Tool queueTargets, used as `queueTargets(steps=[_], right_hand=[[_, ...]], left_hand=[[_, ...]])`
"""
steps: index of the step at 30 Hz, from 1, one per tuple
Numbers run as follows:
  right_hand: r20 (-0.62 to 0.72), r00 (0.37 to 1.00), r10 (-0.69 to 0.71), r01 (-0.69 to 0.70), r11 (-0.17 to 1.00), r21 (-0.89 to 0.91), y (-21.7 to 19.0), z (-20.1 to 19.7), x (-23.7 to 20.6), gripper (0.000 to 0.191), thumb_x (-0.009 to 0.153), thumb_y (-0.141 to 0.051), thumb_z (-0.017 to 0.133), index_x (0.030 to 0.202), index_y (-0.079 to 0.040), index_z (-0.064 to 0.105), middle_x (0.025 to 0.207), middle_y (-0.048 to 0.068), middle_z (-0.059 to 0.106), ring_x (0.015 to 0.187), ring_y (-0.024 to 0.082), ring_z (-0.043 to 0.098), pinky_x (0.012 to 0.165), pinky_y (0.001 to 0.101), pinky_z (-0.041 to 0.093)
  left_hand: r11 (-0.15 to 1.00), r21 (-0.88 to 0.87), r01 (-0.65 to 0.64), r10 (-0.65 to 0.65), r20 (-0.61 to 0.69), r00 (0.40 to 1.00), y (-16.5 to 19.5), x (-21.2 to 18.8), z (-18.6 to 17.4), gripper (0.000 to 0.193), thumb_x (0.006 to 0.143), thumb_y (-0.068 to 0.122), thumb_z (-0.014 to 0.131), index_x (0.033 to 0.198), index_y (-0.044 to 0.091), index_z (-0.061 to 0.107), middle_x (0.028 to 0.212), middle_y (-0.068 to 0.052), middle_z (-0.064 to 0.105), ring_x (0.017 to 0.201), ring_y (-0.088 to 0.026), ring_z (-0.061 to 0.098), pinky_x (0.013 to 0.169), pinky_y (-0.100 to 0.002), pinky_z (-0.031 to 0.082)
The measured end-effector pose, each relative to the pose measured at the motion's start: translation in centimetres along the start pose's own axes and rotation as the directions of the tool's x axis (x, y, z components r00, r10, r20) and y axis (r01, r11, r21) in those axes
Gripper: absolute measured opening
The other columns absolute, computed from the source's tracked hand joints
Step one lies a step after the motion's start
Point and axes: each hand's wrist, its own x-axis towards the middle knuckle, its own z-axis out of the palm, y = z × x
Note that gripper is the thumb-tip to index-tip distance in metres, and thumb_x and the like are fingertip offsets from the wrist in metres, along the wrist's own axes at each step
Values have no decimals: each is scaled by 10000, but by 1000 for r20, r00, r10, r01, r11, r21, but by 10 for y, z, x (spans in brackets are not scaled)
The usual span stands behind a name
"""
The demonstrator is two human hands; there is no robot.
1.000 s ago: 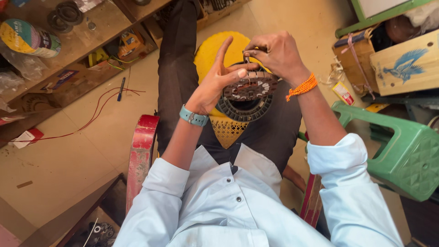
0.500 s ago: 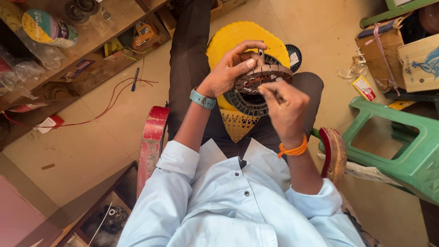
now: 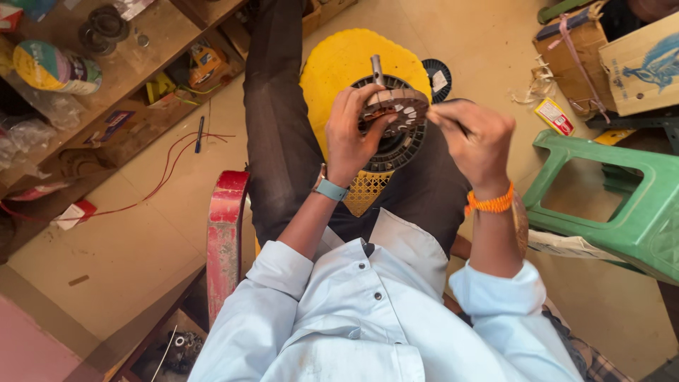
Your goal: The person holds a motor stator on their lap and uses a green screwdriver to adjust or inspect the copper windings. They rotate the stator and probe different slots while seated in a workshop.
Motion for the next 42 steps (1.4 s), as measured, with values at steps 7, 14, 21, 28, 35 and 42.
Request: queueTargets(steps=[7, 14, 21, 28, 35, 42], right_hand=[[79, 982, -171, 171, 985, 12, 4, 13, 61, 42, 989, -14, 791, 998, -9, 751, 951, 105, 758, 844, 228, 753, 754, 316, 570], [359, 912, -198, 227, 973, -39, 46, 35, 100, 111, 943, -177, 814, 978, -76, 783, 879, 114, 735, 769, 277, 707, 692, 366, 531], [492, 810, -321, 331, 941, 70, 44, 48, 131, 112, 950, -191, 782, 1008, -97, 768, 927, 96, 733, 790, 258, 708, 695, 355, 536], [294, 933, -209, 259, 955, -142, -22, 14, 88, 138, 959, -170, 839, 942, -68, 748, 839, 107, 696, 727, 284, 665, 652, 380, 492], [40, 997, 67, -68, 997, 37, -64, 31, 16, 76, 953, -52, 794, 965, -23, 724, 805, 82, 684, 629, 148, 574, 567, 316, 431], [24, 937, 348, -348, 929, 125, -36, 66, -41, 83, 934, -22, 772, 878, 9, 719, 612, 68, 585, 535, 80, 443, 508, 296, 323]], left_hand=[[999, -34, 7, -7, 20, 1000, -5, -3, 2, 470, 852, 50, 824, 1266, 89, 604, 1069, -106, 610, 994, -300, 637, 856, -405, 529], [922, -355, 151, -105, 145, 984, -13, 3, -1, 752, 899, 88, 831, 1495, 146, 375, 1274, -128, 643, 1157, -246, 672, 1016, -366, 559], [231, -725, 649, -299, 582, 757, -41, 34, -24, 1027, 948, 201, 757, 1645, 238, 3, 1347, -187, 682, 1152, -225, 675, 1085, -381, 526], [151, -738, 657, -61, 657, 752, -51, 38, -23, 718, 1036, 175, 737, 1624, 135, 327, 1141, -71, 643, 1091, -159, 636, 1032, -325, 529], [281, -730, 624, -20, 645, 764, -57, 38, -27, 472, 1058, 202, 713, 1475, 92, 522, 1114, -42, 640, 1057, -126, 615, 967, -287, 522], [616, -696, 368, -44, 437, 899, -35, 28, -23, 503, 988, 163, 770, 1434, 114, 541, 1144, -18, 627, 1131, -130, 613, 1036, -292, 524]])
